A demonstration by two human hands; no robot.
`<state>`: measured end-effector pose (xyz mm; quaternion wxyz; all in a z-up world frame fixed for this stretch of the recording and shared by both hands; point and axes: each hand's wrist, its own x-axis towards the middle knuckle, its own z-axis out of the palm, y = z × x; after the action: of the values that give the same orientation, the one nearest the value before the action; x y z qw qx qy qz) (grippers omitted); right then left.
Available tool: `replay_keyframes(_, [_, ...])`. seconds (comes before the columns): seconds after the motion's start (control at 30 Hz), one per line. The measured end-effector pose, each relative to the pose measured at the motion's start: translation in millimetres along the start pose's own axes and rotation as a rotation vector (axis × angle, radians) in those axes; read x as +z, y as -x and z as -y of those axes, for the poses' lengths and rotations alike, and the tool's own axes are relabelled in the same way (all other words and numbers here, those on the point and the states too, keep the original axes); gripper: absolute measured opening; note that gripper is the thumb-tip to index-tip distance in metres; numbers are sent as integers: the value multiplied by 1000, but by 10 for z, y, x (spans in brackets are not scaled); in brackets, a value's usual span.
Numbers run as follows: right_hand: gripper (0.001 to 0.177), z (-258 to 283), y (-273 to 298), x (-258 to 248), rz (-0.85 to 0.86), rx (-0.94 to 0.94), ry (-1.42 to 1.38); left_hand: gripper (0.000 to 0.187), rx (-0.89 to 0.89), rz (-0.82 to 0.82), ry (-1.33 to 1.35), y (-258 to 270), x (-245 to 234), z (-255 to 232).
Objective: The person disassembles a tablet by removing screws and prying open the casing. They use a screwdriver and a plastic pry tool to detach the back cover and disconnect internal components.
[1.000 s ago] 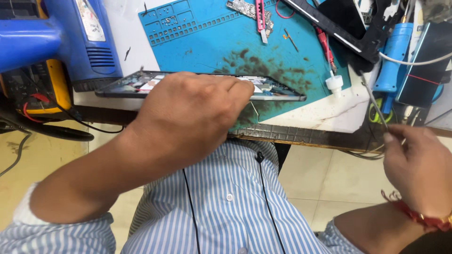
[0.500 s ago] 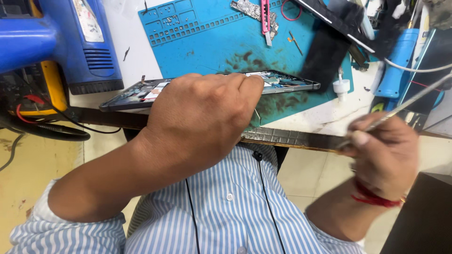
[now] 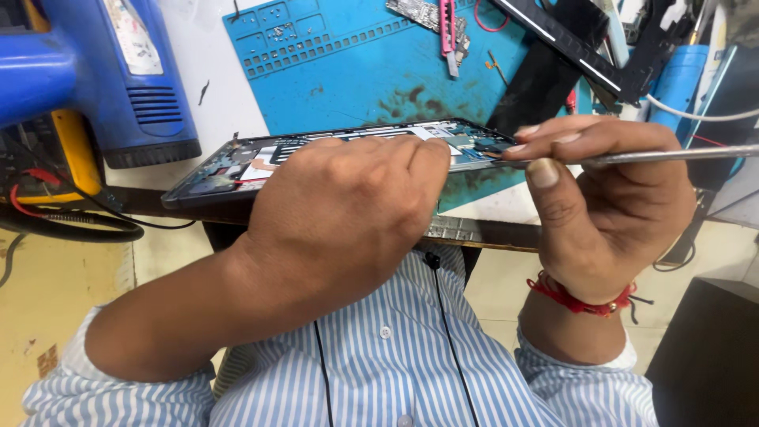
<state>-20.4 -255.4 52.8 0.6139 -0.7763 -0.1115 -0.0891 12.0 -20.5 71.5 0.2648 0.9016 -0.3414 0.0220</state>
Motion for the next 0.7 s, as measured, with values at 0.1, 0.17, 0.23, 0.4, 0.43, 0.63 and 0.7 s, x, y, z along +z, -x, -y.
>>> replay_keyframes(0.1, [16, 46, -67, 17, 36, 8, 7, 5, 6, 13, 23, 0, 7, 20])
replay_keyframes(0.17, [16, 55, -86, 15, 44, 11, 4, 6, 18, 3, 24, -9, 9, 28])
replay_keyframes(0.23, [16, 50, -108, 0, 49, 10, 9, 6, 20, -3, 23, -19, 6, 29])
replay_keyframes(0.4, [18, 63, -152, -6, 66, 23, 25, 6, 13, 12, 13, -22, 7, 33])
replay_keyframes(0.43, [18, 78, -153, -1, 62, 31, 29, 6, 14, 18, 9, -24, 11, 33])
replay_keyframes(0.63, [16, 203, -142, 20, 56, 104, 76, 7, 30, 1, 4, -5, 23, 28])
replay_keyframes(0.7, [17, 235, -153, -3, 82, 106, 106, 6, 38, -6, 1, 2, 30, 27])
